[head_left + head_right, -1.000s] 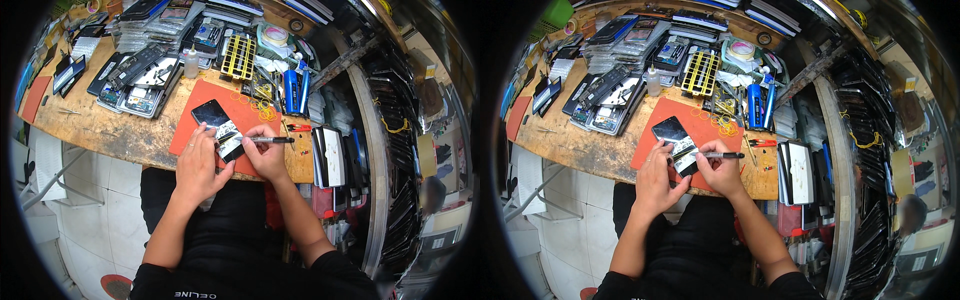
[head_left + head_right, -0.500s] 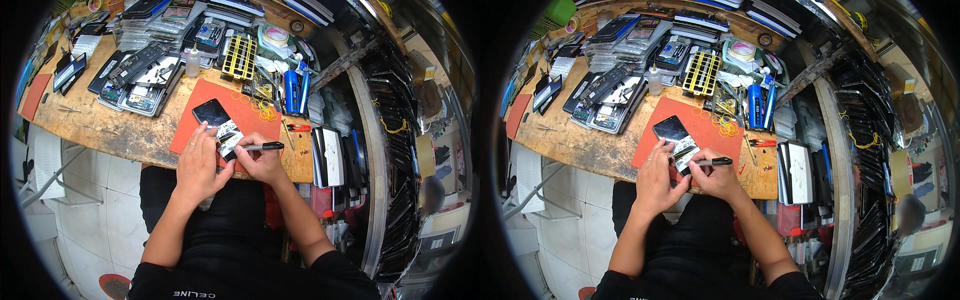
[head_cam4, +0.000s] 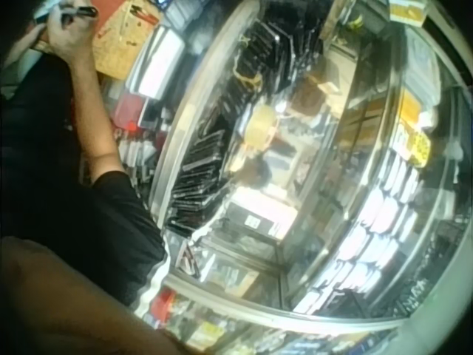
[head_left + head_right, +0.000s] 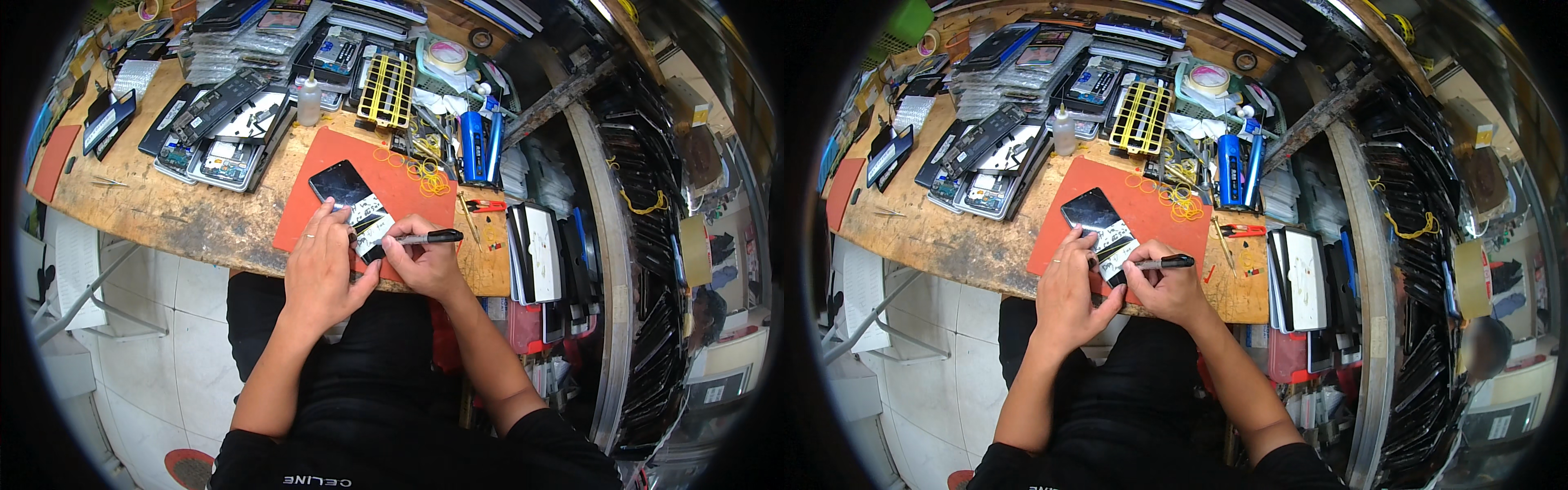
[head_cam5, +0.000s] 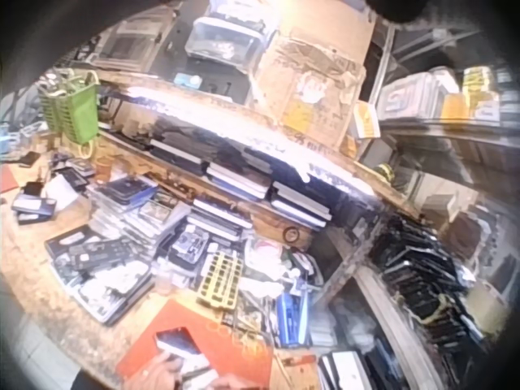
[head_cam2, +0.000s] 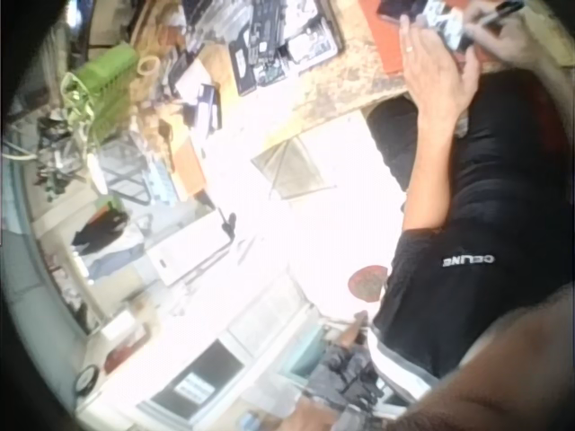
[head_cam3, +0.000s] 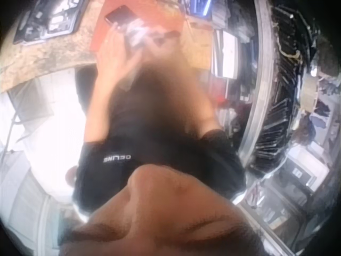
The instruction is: The person writes on white labels attached to the back of several smartphones using a black marker, then places the labeled phones on the workbench. The person also briefly handles a disassembled phone chassis.
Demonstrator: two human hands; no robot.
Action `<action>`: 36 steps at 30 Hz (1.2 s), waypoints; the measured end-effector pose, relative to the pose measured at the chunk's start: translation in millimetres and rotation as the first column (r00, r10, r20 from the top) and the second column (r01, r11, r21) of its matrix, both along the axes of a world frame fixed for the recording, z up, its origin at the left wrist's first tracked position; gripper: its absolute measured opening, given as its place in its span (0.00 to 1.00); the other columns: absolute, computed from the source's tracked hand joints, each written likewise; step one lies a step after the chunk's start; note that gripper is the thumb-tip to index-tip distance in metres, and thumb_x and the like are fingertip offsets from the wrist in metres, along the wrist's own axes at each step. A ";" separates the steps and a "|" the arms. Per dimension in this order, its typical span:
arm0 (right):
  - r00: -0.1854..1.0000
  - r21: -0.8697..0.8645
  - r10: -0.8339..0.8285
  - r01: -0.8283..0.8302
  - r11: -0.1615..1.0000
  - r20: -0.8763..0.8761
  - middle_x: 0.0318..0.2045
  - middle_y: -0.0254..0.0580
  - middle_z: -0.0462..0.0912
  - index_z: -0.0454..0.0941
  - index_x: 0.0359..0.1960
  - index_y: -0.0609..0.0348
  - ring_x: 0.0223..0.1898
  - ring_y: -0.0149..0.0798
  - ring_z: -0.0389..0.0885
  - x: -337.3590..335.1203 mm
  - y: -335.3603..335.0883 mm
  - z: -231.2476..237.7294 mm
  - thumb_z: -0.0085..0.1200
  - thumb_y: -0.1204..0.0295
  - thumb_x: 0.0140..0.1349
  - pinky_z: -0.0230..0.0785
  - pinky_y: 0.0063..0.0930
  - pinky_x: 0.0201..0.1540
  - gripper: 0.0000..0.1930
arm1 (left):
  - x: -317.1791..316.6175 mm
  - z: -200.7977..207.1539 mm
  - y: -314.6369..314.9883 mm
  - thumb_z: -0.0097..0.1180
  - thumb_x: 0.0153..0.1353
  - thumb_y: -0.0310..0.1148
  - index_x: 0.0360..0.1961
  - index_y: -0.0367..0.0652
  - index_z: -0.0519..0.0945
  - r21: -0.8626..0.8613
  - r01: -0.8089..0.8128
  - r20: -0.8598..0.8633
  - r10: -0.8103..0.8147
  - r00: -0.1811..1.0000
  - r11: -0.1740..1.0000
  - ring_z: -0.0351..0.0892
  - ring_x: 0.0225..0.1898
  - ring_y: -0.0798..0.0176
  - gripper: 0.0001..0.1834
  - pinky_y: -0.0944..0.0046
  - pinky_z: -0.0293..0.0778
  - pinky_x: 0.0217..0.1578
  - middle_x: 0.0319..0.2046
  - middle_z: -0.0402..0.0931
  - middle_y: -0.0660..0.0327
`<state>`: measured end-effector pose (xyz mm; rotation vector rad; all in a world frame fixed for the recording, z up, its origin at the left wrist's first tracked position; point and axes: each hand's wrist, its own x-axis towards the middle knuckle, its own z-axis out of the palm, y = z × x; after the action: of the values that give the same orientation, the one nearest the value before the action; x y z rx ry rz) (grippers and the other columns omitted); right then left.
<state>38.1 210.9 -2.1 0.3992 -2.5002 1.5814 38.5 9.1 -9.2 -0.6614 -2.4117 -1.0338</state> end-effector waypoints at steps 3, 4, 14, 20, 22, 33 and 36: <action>1.000 0.005 -0.001 0.001 1.000 -0.003 0.28 0.24 0.79 0.81 0.38 0.59 0.26 0.16 0.69 0.5 -0.1 0.6 0.64 0.74 0.68 0.61 0.17 0.27 0.04 | 0.1 -0.4 0.1 0.73 0.54 0.38 0.49 0.34 0.73 -0.001 0.000 0.003 0.000 1.000 1.000 0.74 0.67 0.35 0.28 0.44 0.73 0.64 0.58 0.77 0.42; 1.000 0.008 -0.001 0.001 1.000 -0.013 0.28 0.25 0.79 0.81 0.38 0.59 0.26 0.16 0.69 0.4 0.0 0.8 0.64 0.74 0.68 0.61 0.17 0.27 0.04 | -0.1 -0.5 0.1 0.73 0.54 0.38 0.49 0.34 0.73 -0.001 0.001 0.003 -0.001 1.000 1.000 0.74 0.67 0.35 0.28 0.44 0.73 0.64 0.58 0.77 0.42; 1.000 -0.004 0.008 -0.008 1.000 0.008 0.29 0.26 0.78 0.80 0.37 0.59 0.27 0.18 0.70 1.1 0.9 0.6 0.64 0.75 0.68 0.62 0.18 0.28 0.04 | -0.1 -0.8 0.0 0.74 0.53 0.37 0.47 0.34 0.73 0.013 0.010 0.000 -0.010 1.000 1.000 0.74 0.67 0.34 0.27 0.44 0.73 0.64 0.58 0.77 0.42; 0.999 -0.018 0.007 -0.008 1.000 -0.045 0.29 0.26 0.79 0.80 0.37 0.59 0.28 0.17 0.71 1.1 0.5 -3.6 0.64 0.75 0.68 0.62 0.16 0.30 0.04 | 0.0 -0.3 0.3 0.73 0.53 0.37 0.46 0.35 0.73 0.016 0.006 -0.012 -0.005 1.000 1.000 0.74 0.66 0.34 0.26 0.44 0.73 0.64 0.57 0.77 0.42; 0.998 0.005 0.008 -0.007 1.000 -0.056 0.30 0.26 0.79 0.80 0.37 0.60 0.29 0.17 0.71 0.4 0.4 -3.9 0.63 0.75 0.68 0.61 0.15 0.30 0.04 | 0.0 -0.2 0.6 0.73 0.53 0.37 0.46 0.35 0.74 0.010 -0.001 -0.004 0.001 1.000 1.000 0.74 0.66 0.34 0.26 0.43 0.73 0.64 0.57 0.77 0.42; 0.993 -0.048 -0.109 0.111 0.993 0.047 0.24 0.19 0.75 0.79 0.36 0.59 0.23 0.12 0.65 -1.4 -1.6 -2.9 0.63 0.75 0.70 0.55 0.15 0.24 0.05 | 0.8 -0.2 0.4 0.73 0.54 0.37 0.46 0.35 0.74 0.002 0.004 -0.001 -0.004 1.000 1.000 0.74 0.67 0.34 0.25 0.43 0.73 0.64 0.57 0.77 0.42; 0.993 -0.037 -0.116 0.117 0.992 0.027 0.24 0.19 0.75 0.79 0.36 0.59 0.23 0.12 0.66 -2.1 -0.7 -3.8 0.63 0.74 0.70 0.56 0.14 0.24 0.05 | 0.1 -0.4 0.5 0.72 0.54 0.37 0.46 0.35 0.74 -0.003 0.006 -0.001 -0.006 1.000 1.000 0.73 0.67 0.34 0.25 0.43 0.73 0.64 0.57 0.77 0.42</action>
<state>36.0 210.2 -5.9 0.2254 -2.4575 1.5964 38.6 9.5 -9.6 -0.6704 -2.4123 -1.0316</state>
